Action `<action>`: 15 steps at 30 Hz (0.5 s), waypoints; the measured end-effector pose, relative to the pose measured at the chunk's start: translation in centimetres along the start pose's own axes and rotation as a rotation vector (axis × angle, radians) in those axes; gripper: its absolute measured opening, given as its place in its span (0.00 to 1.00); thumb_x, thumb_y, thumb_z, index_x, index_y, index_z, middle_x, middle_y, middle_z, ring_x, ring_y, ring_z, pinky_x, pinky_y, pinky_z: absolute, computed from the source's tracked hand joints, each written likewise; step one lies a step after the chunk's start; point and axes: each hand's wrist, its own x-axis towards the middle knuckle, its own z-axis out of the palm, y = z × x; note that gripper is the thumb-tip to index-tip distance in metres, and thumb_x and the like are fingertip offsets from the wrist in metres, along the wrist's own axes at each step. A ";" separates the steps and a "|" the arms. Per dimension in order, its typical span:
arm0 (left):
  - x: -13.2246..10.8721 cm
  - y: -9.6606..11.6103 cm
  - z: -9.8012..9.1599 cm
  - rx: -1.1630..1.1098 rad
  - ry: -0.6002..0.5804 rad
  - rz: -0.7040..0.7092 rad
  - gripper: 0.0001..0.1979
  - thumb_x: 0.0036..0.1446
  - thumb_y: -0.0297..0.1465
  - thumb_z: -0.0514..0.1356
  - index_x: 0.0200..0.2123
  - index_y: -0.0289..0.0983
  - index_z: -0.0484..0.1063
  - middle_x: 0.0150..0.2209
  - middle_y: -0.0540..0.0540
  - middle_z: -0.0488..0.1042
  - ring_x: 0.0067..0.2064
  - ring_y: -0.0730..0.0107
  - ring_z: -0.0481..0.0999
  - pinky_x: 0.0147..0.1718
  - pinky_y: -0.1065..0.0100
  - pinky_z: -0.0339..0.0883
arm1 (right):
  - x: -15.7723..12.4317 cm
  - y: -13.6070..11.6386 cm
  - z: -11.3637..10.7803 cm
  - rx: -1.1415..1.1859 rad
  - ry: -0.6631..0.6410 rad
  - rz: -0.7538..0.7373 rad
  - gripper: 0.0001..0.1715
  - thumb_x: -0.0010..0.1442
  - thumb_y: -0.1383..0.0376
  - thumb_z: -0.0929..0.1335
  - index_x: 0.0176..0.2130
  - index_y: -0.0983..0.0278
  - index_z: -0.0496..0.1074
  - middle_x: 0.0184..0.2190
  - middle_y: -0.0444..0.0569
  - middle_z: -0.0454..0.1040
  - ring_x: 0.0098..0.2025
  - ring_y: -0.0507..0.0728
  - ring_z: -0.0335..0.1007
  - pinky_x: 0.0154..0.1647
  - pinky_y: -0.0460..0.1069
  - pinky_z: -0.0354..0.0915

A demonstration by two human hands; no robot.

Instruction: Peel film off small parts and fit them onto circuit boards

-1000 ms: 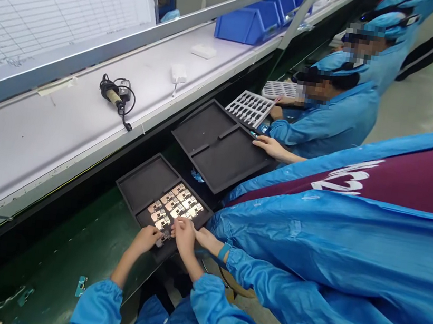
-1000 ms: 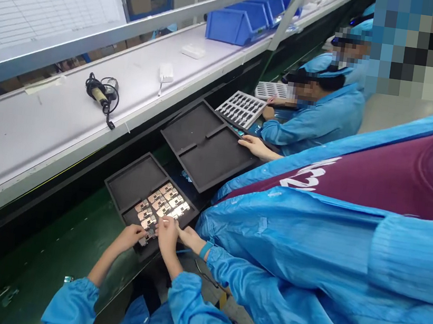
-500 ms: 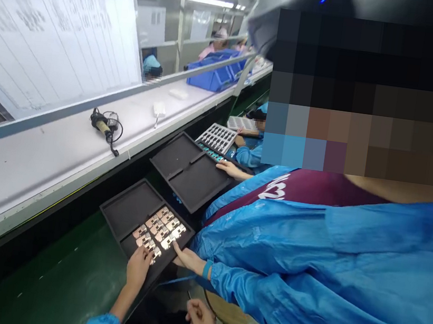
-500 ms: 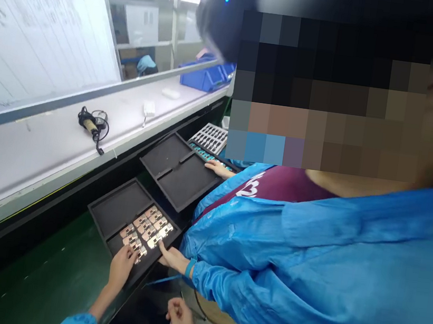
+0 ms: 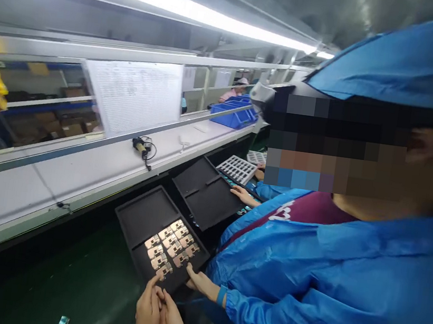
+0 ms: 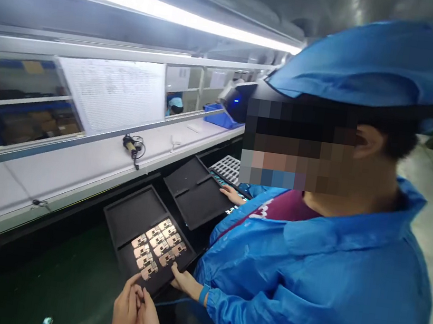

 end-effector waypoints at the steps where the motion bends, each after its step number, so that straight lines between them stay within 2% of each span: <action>1: -1.0 -0.6 -0.9 0.025 0.009 0.035 0.22 0.67 0.41 0.50 0.55 0.39 0.75 0.37 0.38 0.80 0.37 0.55 0.80 0.41 0.54 0.75 | -0.1 0.5 0.2 -0.022 -0.017 0.025 0.28 0.57 0.38 0.66 0.32 0.59 0.70 0.28 0.48 0.76 0.40 0.64 0.79 0.41 0.55 0.72; 5: -5.8 -3.7 -5.4 0.101 0.058 0.132 0.19 0.64 0.40 0.55 0.49 0.41 0.81 0.50 0.35 0.80 0.54 0.46 0.78 0.59 0.41 0.66 | -0.9 3.7 0.4 -0.161 -0.111 0.251 0.29 0.58 0.38 0.66 0.35 0.61 0.71 0.30 0.51 0.76 0.42 0.65 0.78 0.44 0.56 0.71; 6: -7.2 -4.7 -6.8 0.114 0.073 0.136 0.18 0.64 0.41 0.56 0.46 0.40 0.82 0.49 0.35 0.81 0.54 0.46 0.77 0.60 0.41 0.65 | -0.9 4.8 0.5 -0.202 -0.138 0.331 0.31 0.58 0.37 0.65 0.35 0.62 0.71 0.31 0.52 0.77 0.43 0.65 0.78 0.45 0.56 0.71; 8: -10.4 -6.9 -9.7 0.139 0.113 0.101 0.18 0.63 0.44 0.58 0.43 0.39 0.81 0.44 0.35 0.82 0.50 0.50 0.80 0.56 0.43 0.70 | -0.6 7.7 0.9 -0.281 -0.192 0.500 0.35 0.57 0.34 0.63 0.35 0.62 0.71 0.31 0.53 0.77 0.44 0.66 0.77 0.46 0.58 0.69; 10: -13.9 -9.1 -12.6 0.162 0.182 0.010 0.20 0.64 0.47 0.59 0.42 0.37 0.80 0.39 0.39 0.82 0.43 0.57 0.82 0.49 0.49 0.75 | 0.1 11.5 1.6 -0.359 -0.246 0.666 0.38 0.57 0.31 0.59 0.33 0.62 0.70 0.31 0.54 0.77 0.43 0.67 0.77 0.46 0.60 0.68; 12: -17.6 -10.9 -15.5 0.184 0.291 -0.119 0.20 0.65 0.48 0.60 0.43 0.36 0.78 0.38 0.43 0.81 0.41 0.62 0.81 0.47 0.53 0.76 | 0.7 16.1 2.5 -0.439 -0.297 0.816 0.42 0.58 0.30 0.56 0.33 0.63 0.70 0.30 0.56 0.77 0.41 0.68 0.76 0.45 0.61 0.68; 15: -23.6 -12.8 -19.8 0.207 0.534 -0.364 0.17 0.66 0.45 0.60 0.44 0.37 0.77 0.41 0.43 0.81 0.40 0.64 0.81 0.46 0.56 0.76 | 1.0 23.5 3.7 -0.560 -0.356 0.975 0.43 0.59 0.30 0.56 0.34 0.65 0.71 0.30 0.57 0.77 0.35 0.66 0.76 0.42 0.61 0.68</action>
